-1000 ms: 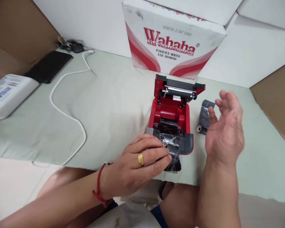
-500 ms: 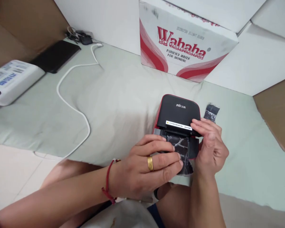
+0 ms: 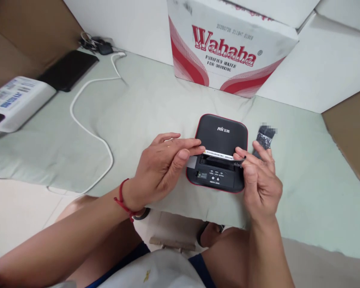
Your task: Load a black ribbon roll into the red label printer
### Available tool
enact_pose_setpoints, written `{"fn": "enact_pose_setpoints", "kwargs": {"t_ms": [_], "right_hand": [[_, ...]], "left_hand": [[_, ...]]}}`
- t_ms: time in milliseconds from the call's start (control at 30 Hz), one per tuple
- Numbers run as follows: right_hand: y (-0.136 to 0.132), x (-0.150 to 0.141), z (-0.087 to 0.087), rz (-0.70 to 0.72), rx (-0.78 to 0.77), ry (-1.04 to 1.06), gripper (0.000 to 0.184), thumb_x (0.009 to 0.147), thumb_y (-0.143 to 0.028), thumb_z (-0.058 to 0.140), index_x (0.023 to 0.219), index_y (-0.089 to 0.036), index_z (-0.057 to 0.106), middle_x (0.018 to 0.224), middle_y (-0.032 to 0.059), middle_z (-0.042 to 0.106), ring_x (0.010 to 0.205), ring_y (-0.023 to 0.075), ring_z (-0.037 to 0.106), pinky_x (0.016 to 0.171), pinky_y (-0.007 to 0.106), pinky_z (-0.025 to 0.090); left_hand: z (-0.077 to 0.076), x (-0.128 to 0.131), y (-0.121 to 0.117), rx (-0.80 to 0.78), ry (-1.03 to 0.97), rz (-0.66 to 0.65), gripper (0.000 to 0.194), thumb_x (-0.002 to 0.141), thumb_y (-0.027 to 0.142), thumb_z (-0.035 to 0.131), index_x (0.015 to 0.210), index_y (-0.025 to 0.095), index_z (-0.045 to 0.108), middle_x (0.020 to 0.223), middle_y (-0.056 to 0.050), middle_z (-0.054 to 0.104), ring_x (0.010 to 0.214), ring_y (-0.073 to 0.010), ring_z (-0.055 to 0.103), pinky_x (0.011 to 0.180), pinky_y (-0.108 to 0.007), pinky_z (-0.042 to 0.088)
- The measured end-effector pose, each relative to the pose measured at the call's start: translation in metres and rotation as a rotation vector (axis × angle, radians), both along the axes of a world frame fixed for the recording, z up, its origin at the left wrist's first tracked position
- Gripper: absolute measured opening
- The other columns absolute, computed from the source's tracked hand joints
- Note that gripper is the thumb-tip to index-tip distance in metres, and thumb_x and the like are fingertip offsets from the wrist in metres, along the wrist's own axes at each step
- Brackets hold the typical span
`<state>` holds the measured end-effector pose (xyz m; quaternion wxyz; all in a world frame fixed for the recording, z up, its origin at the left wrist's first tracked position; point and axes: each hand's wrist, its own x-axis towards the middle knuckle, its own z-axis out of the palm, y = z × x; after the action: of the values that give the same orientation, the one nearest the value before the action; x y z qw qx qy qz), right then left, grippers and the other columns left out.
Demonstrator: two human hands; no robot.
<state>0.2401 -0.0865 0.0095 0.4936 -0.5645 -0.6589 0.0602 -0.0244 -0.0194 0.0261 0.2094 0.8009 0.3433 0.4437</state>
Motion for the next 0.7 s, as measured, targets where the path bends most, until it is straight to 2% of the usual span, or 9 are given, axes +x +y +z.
{"fn": "enact_pose_setpoints", "kwargs": {"t_ms": [67, 133, 200, 300, 367, 467, 567, 700], "right_hand": [[0.001, -0.002, -0.002, -0.016, 0.019, 0.022, 0.031, 0.119, -0.03, 0.061, 0.124, -0.027, 0.092, 0.133, 0.0045, 0.09, 0.145, 0.0312, 0.077, 0.139, 0.071, 0.043], [0.002, -0.005, -0.006, -0.027, 0.056, 0.044, 0.03, 0.117, -0.033, 0.063, 0.122, -0.027, 0.091, 0.132, 0.0061, 0.09, 0.133, 0.0314, 0.081, 0.132, 0.07, 0.05], [0.004, -0.01, -0.008, -0.029, 0.091, 0.04, 0.028, 0.115, -0.038, 0.065, 0.124, -0.026, 0.09, 0.131, 0.0086, 0.089, 0.134, 0.0349, 0.08, 0.128, 0.071, 0.052], [0.004, -0.016, -0.008, -0.027, 0.149, 0.005, 0.036, 0.109, -0.043, 0.074, 0.14, -0.028, 0.083, 0.138, 0.011, 0.086, 0.145, 0.0391, 0.07, 0.127, 0.073, 0.05], [0.001, -0.021, -0.005, -0.043, 0.188, -0.053, 0.044, 0.105, -0.043, 0.08, 0.146, -0.028, 0.079, 0.136, 0.0115, 0.084, 0.143, 0.0392, 0.069, 0.124, 0.071, 0.051], [-0.006, -0.027, 0.002, -0.135, 0.217, -0.156, 0.027, 0.102, -0.038, 0.083, 0.128, -0.029, 0.084, 0.115, 0.0096, 0.081, 0.125, 0.0366, 0.072, 0.112, 0.063, 0.054], [-0.011, -0.03, 0.007, -0.163, 0.236, -0.209, 0.01, 0.103, -0.033, 0.083, 0.112, -0.03, 0.086, 0.099, 0.0046, 0.077, 0.101, 0.0271, 0.071, 0.103, 0.054, 0.051], [-0.01, -0.032, 0.009, -0.104, 0.224, -0.225, 0.014, 0.102, -0.023, 0.084, 0.114, -0.03, 0.087, 0.094, 0.0, 0.081, 0.083, 0.0196, 0.067, 0.089, 0.045, 0.047]], "left_hand": [[0.0, 0.001, 0.003, -0.026, -0.052, -0.009, 0.041, 0.128, 0.039, 0.045, 0.127, 0.021, 0.082, 0.127, -0.007, 0.094, 0.112, -0.0201, 0.09, 0.116, -0.041, 0.06], [-0.003, 0.002, 0.008, -0.095, -0.153, -0.064, 0.029, 0.124, 0.037, 0.055, 0.13, 0.021, 0.08, 0.119, -0.007, 0.094, 0.112, -0.0216, 0.089, 0.107, -0.039, 0.064], [-0.008, 0.003, 0.013, -0.22, -0.26, -0.156, 0.026, 0.116, 0.031, 0.067, 0.14, 0.023, 0.074, 0.117, -0.006, 0.094, 0.122, -0.0236, 0.088, 0.111, -0.039, 0.066], [-0.015, 0.006, 0.018, -0.374, -0.393, -0.272, 0.05, 0.105, 0.024, 0.077, 0.153, 0.026, 0.063, 0.141, -0.01, 0.088, 0.145, -0.027, 0.08, 0.126, -0.044, 0.063], [-0.019, 0.008, 0.02, -0.422, -0.426, -0.277, 0.06, 0.101, 0.021, 0.079, 0.157, 0.028, 0.058, 0.164, -0.013, 0.076, 0.16, -0.0288, 0.07, 0.132, -0.046, 0.06], [-0.024, 0.007, 0.022, -0.466, -0.398, -0.231, 0.079, 0.099, 0.02, 0.082, 0.169, 0.034, 0.048, 0.188, -0.012, 0.053, 0.179, -0.0315, 0.048, 0.14, -0.056, 0.054], [-0.032, 0.001, 0.027, -0.535, -0.353, -0.256, 0.098, 0.099, 0.022, 0.084, 0.18, 0.045, 0.034, 0.197, -0.009, 0.039, 0.187, -0.0347, 0.032, 0.139, -0.064, 0.054], [-0.044, -0.007, 0.034, -0.645, -0.305, -0.292, 0.099, 0.103, 0.022, 0.079, 0.184, 0.049, 0.029, 0.196, -0.01, 0.041, 0.187, -0.0366, 0.033, 0.13, -0.064, 0.063]]}}
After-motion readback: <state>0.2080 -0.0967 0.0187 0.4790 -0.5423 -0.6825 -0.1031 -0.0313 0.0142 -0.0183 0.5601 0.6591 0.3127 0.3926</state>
